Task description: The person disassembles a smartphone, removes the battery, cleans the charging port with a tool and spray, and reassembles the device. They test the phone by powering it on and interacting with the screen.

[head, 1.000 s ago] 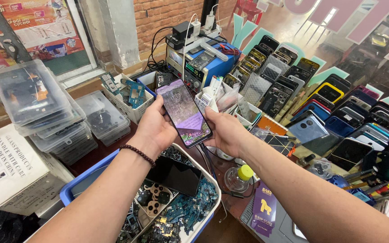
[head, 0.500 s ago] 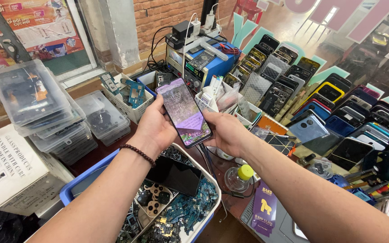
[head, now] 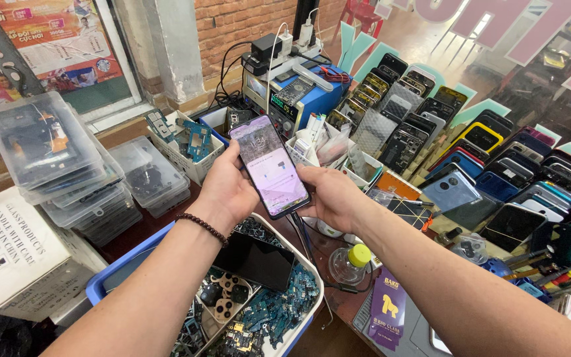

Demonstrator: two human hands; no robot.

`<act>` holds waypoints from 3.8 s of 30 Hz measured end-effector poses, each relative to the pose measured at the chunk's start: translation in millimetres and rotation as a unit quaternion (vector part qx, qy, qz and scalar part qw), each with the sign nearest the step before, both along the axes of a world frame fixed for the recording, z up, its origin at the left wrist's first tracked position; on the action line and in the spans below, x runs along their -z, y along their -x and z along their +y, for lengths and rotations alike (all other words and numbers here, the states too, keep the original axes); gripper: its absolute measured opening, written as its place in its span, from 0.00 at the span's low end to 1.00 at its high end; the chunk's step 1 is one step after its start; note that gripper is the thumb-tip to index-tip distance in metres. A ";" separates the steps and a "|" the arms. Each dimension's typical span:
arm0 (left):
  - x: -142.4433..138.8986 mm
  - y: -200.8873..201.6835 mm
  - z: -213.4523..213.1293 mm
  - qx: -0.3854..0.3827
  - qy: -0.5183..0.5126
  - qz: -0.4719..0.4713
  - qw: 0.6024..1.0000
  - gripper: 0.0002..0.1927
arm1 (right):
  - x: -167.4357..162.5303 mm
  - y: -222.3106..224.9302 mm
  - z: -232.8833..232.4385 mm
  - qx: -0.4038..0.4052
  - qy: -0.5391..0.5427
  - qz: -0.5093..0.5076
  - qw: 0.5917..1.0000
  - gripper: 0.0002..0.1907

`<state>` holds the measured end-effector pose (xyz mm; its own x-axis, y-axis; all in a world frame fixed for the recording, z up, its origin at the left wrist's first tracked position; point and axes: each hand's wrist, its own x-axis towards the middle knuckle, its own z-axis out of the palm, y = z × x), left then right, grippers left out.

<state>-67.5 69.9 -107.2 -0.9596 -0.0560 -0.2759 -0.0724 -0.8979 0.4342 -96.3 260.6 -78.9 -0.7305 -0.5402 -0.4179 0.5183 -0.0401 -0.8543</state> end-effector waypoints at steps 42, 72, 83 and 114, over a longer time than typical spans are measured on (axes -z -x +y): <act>1.7 -1.4 2.0 -0.010 0.006 -0.005 1.000 0.22 | 2.7 -12.8 0.5 -0.049 -0.068 0.107 0.991 0.19; 2.9 1.7 -0.7 -0.019 0.019 -0.017 0.999 0.22 | 7.3 -6.7 -0.5 -0.043 -0.055 0.063 0.996 0.14; -14.0 -9.4 19.7 0.028 0.121 -0.072 0.990 0.28 | 10.6 -14.6 -10.3 0.037 0.002 0.268 0.963 0.17; 9.1 4.3 7.6 -0.073 -0.054 -0.086 0.992 0.14 | -2.7 -26.8 -14.1 -0.072 -0.167 0.296 0.938 0.09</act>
